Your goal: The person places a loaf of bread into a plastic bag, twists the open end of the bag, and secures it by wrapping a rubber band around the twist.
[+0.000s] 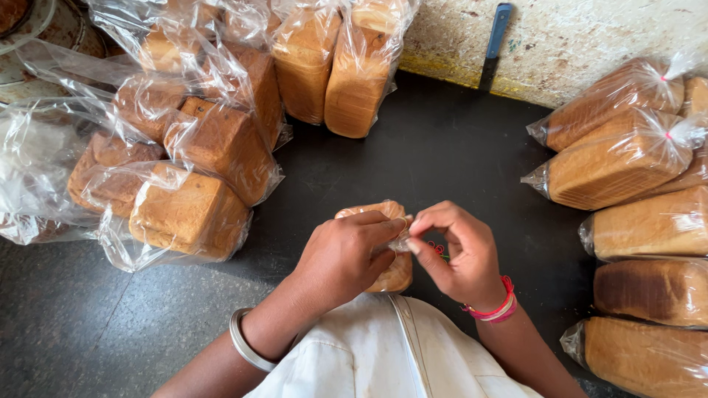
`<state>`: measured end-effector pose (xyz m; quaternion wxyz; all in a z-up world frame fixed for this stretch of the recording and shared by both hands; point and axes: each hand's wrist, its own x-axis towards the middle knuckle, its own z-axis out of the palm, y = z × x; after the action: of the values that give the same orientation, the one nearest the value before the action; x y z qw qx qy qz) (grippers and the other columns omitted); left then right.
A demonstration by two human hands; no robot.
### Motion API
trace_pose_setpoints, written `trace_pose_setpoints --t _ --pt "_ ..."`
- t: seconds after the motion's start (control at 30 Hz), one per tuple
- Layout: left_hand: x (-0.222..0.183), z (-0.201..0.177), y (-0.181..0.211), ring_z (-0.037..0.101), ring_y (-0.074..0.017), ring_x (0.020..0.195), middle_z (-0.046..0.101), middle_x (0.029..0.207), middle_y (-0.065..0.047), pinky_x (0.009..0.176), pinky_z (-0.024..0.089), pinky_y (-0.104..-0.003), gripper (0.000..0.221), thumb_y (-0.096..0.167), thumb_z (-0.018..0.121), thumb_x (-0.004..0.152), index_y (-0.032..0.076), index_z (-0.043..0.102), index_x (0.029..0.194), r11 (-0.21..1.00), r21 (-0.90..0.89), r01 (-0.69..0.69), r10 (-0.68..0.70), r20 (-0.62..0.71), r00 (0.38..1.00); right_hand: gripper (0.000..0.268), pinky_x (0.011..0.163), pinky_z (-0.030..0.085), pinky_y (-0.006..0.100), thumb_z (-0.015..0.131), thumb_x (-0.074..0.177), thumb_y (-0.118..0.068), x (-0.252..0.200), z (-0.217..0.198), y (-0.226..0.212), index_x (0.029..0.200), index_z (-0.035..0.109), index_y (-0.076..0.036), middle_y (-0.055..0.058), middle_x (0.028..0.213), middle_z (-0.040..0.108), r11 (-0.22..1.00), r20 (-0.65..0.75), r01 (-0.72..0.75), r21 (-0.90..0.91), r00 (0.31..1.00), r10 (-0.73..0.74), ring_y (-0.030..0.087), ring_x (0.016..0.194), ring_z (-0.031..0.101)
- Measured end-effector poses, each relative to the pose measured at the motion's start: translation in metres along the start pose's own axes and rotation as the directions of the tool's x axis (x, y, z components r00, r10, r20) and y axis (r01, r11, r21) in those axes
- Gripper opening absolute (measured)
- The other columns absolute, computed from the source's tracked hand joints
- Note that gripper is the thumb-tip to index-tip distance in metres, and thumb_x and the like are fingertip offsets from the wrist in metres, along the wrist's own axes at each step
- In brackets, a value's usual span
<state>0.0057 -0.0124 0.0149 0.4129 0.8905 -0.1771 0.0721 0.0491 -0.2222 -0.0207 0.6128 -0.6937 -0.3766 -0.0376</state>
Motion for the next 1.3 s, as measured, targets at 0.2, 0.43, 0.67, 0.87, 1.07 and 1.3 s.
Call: trace_pose_setpoints --t 0.2,0.43,0.67,0.87,1.07,1.3 --pt "0.003 0.001 0.009 0.067 -0.0284 0.091 0.069 0.092 -0.006 0.081 0.054 -0.043 0.023 0.011 0.078 0.076 0.015 0.071 0.097 0.999 0.032 0.034 -0.033 -0.009 0.999 0.031 0.083 0.056 0.027 0.07 0.095 0.001 -0.01 -0.01 0.008 0.124 0.059 0.0 0.005 0.103 0.065 0.971 -0.07 -0.238 0.035 0.968 0.24 0.012 0.095 0.065" --pt "-0.004 -0.016 -0.017 0.045 -0.0392 0.139 0.055 0.14 -0.017 0.113 0.037 -0.057 0.093 0.031 0.095 0.057 0.011 0.053 0.137 0.986 -0.005 -0.164 0.162 -0.134 0.978 0.039 0.089 0.057 0.029 0.068 0.096 -0.011 -0.022 -0.017 0.029 0.132 0.058 -0.003 0.007 0.108 0.071 0.876 0.077 -0.481 -0.039 0.873 0.482 0.013 0.099 0.068" --pt "-0.023 0.015 -0.069 0.05 -0.0334 0.142 0.052 0.146 -0.019 0.118 0.038 -0.043 0.135 0.036 0.098 0.055 0.008 0.016 0.158 0.867 -0.449 0.217 -0.144 0.191 0.971 0.047 0.098 0.055 0.033 0.06 0.096 -0.009 -0.041 -0.007 0.049 0.142 0.05 -0.002 0.01 0.122 0.073 0.75 0.202 -0.662 0.01 0.736 0.647 0.017 0.113 0.07" --pt "-0.03 0.046 -0.089 0.059 -0.0299 0.136 0.059 0.141 -0.019 0.113 0.047 -0.041 0.11 0.031 0.095 0.061 0.001 0.032 0.146 0.895 -0.414 0.164 -0.185 -0.011 0.983 0.071 0.107 0.052 0.037 0.059 0.086 0.002 -0.05 0.002 0.051 0.153 0.036 0.001 0.016 0.138 0.061 0.822 0.165 -0.558 0.114 0.826 0.538 0.023 0.128 0.062" --pt "-0.012 0.063 -0.044 0.057 -0.0318 0.138 0.055 0.144 -0.02 0.116 0.047 -0.043 0.107 0.036 0.092 0.07 -0.002 0.028 0.146 0.738 -0.669 0.089 -0.241 -0.138 0.961 0.125 0.11 0.045 0.039 0.085 0.073 -0.015 -0.078 0.026 0.037 0.16 -0.001 0.004 0.019 0.143 0.052 0.918 -0.178 -0.321 -0.234 0.942 0.285 0.026 0.129 0.058" --pt "-0.001 0.058 -0.011 0.033 -0.0457 0.154 0.033 0.166 -0.027 0.124 0.032 -0.056 0.094 0.037 0.083 0.084 0.007 0.032 0.158 0.86 -0.454 -0.234 0.286 0.048 0.957 0.109 0.129 0.043 0.045 0.082 0.09 0.011 -0.124 -0.079 0.098 0.159 0.002 -0.015 0.022 0.161 0.036 0.815 -0.583 -0.315 -0.487 0.812 -0.035 0.032 0.145 0.046"
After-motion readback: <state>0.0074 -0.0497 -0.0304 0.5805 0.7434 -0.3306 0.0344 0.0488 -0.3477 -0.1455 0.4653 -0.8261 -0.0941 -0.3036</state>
